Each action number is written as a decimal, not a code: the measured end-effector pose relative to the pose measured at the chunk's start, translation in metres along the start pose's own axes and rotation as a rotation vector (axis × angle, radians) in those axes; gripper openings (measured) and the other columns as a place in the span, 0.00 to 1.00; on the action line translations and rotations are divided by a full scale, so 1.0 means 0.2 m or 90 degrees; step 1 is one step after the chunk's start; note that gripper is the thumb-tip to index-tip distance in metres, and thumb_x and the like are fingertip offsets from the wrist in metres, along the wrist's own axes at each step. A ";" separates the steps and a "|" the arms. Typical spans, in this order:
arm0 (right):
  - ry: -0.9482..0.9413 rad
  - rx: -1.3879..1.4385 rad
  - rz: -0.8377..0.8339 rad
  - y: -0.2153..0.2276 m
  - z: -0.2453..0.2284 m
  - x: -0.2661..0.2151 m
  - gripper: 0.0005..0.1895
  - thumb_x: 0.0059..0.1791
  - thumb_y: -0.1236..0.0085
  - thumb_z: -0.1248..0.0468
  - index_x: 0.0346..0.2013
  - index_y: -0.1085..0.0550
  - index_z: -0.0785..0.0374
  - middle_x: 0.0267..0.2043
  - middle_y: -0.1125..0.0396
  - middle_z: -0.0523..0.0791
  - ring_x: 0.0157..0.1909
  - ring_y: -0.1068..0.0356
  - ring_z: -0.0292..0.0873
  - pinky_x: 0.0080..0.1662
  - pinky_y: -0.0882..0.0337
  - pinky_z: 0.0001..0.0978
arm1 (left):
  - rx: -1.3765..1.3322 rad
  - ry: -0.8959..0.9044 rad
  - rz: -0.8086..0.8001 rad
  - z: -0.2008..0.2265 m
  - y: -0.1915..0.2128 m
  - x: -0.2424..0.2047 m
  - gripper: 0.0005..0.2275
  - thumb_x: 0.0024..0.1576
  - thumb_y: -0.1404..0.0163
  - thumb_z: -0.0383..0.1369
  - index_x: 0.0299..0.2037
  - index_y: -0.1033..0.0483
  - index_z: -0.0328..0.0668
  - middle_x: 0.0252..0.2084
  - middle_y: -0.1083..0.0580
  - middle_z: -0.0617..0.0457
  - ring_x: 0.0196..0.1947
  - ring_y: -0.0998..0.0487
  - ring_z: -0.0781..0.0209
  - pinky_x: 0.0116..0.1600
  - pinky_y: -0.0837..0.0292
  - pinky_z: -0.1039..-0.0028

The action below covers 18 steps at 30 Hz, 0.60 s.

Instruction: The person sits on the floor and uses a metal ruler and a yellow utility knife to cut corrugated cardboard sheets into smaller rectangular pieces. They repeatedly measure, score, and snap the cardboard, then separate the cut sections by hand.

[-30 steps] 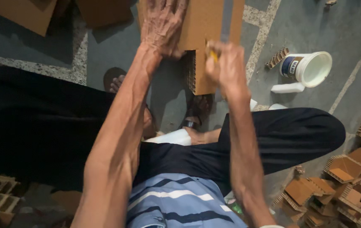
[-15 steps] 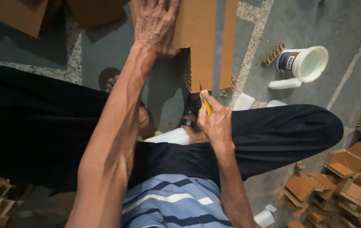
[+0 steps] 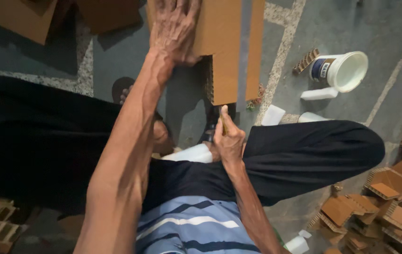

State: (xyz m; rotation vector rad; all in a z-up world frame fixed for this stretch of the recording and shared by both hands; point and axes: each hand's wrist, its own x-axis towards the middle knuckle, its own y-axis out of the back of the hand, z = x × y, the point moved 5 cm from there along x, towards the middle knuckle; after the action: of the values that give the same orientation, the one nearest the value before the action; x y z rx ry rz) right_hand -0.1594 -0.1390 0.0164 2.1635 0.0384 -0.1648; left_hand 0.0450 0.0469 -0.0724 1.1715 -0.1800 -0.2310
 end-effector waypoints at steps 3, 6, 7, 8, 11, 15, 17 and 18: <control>-0.097 -0.069 -0.100 0.11 -0.08 0.01 0.23 0.48 0.43 0.67 0.58 0.24 0.65 0.38 0.27 0.62 0.38 0.23 0.59 0.39 0.24 0.45 | 0.035 -0.023 0.041 0.01 0.08 -0.02 0.64 0.24 0.30 0.48 0.76 0.51 0.33 0.71 0.44 0.32 0.73 0.49 0.31 0.73 0.60 0.40; -0.067 -0.123 -0.225 0.29 -0.20 0.08 0.23 0.44 0.42 0.66 0.54 0.23 0.66 0.39 0.27 0.62 0.40 0.23 0.60 0.43 0.23 0.45 | 0.031 -0.030 0.054 0.01 0.12 -0.02 0.64 0.24 0.31 0.49 0.75 0.50 0.30 0.72 0.45 0.33 0.74 0.50 0.34 0.75 0.63 0.40; -0.021 -0.090 -0.234 0.34 -0.25 0.12 0.22 0.45 0.41 0.65 0.53 0.23 0.67 0.40 0.27 0.61 0.41 0.22 0.59 0.44 0.23 0.45 | 0.028 -0.026 0.034 0.02 0.12 -0.03 0.64 0.25 0.31 0.49 0.75 0.50 0.30 0.72 0.45 0.33 0.74 0.50 0.34 0.75 0.63 0.39; 0.029 -0.054 -0.234 0.36 -0.30 0.19 0.20 0.45 0.41 0.65 0.51 0.23 0.68 0.42 0.26 0.61 0.43 0.22 0.59 0.45 0.23 0.44 | 0.030 -0.028 0.020 0.01 0.12 0.00 0.64 0.25 0.31 0.49 0.76 0.50 0.30 0.71 0.45 0.33 0.74 0.50 0.34 0.74 0.63 0.38; 0.096 -0.010 -0.022 0.29 -0.39 0.49 0.21 0.49 0.43 0.66 0.57 0.24 0.68 0.42 0.24 0.58 0.37 0.22 0.51 0.39 0.24 0.40 | 0.008 -0.013 -0.016 0.00 0.11 0.01 0.63 0.24 0.32 0.48 0.75 0.50 0.29 0.70 0.44 0.34 0.73 0.50 0.34 0.74 0.63 0.41; 0.070 0.048 0.078 0.02 -0.33 0.86 0.21 0.52 0.44 0.66 0.60 0.25 0.66 0.32 0.22 0.52 0.24 0.28 0.38 0.27 0.29 0.33 | -0.033 -0.025 0.036 0.00 0.13 0.01 0.60 0.29 0.33 0.48 0.74 0.49 0.29 0.70 0.45 0.33 0.73 0.50 0.33 0.74 0.63 0.39; 0.152 0.061 0.107 -0.05 -0.32 0.94 0.21 0.52 0.44 0.67 0.61 0.26 0.67 0.36 0.22 0.51 0.25 0.26 0.35 0.27 0.26 0.28 | 0.003 -0.022 0.045 0.00 0.13 0.01 0.59 0.31 0.33 0.47 0.76 0.49 0.31 0.71 0.44 0.34 0.74 0.50 0.35 0.75 0.63 0.40; 0.163 0.061 0.106 -0.07 -0.31 0.95 0.21 0.52 0.44 0.67 0.61 0.26 0.67 0.35 0.22 0.50 0.26 0.26 0.35 0.28 0.25 0.28 | 0.003 -0.018 0.033 -0.01 0.12 0.01 0.59 0.30 0.34 0.46 0.75 0.49 0.31 0.71 0.44 0.35 0.74 0.50 0.35 0.75 0.63 0.40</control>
State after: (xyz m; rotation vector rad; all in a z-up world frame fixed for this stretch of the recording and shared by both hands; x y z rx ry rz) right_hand 0.0347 -0.0874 0.0134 2.2589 -0.0043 0.2100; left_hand 0.0494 0.0569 -0.0506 1.1676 -0.2353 -0.2009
